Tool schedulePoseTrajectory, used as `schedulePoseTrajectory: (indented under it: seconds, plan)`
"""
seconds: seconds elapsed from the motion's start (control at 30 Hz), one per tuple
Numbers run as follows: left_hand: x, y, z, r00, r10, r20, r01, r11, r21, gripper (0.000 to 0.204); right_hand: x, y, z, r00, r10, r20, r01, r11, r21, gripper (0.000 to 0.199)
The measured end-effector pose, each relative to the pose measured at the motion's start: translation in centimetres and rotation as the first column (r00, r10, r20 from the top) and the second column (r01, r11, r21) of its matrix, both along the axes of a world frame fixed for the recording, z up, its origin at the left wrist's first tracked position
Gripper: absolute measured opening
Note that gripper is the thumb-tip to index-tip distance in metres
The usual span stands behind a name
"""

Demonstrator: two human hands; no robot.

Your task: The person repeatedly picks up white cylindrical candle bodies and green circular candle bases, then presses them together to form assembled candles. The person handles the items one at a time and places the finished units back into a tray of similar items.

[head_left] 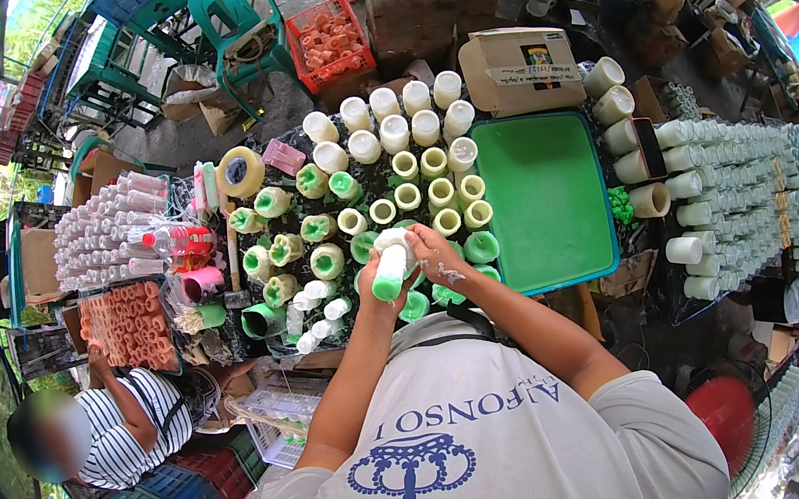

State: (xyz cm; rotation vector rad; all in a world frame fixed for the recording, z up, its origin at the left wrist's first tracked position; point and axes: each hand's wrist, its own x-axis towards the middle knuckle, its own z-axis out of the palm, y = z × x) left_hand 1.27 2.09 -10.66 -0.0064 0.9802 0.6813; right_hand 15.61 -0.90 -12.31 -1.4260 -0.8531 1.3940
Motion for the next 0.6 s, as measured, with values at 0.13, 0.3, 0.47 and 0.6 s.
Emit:
schedulePoseTrajectory:
  seconds: [0.13, 0.3, 0.47, 0.6]
  plan:
    - [0.0, 0.1, -0.2, 1.0, -0.009, 0.011, 0.009, 1.0, -0.01, 0.045, -0.1, 0.0, -0.6, 0.998, -0.001, -0.062, 0.0, 1.0, -0.011, 0.032]
    - [-0.1, 0.1, -0.4, 0.999, -0.013, 0.039, 0.013, 1.0, -0.003, 0.047, -0.3, 0.0, -1.1, 0.999, -0.032, -0.036, 0.033, 0.999, 0.027, 0.033]
    - [-0.4, 0.0, -0.8, 0.991, -0.023, 0.132, 0.019, 0.999, 0.029, 0.048, 0.0, 0.1, -0.8, 0.999, -0.038, 0.038, 0.037, 0.999, 0.026, 0.035]
    - [-0.4, -0.1, -0.3, 0.982, -0.038, 0.185, 0.028, 0.998, 0.054, 0.047, 0.2, 0.2, -0.5, 0.998, -0.061, 0.0, 0.061, 0.998, -0.008, 0.035]
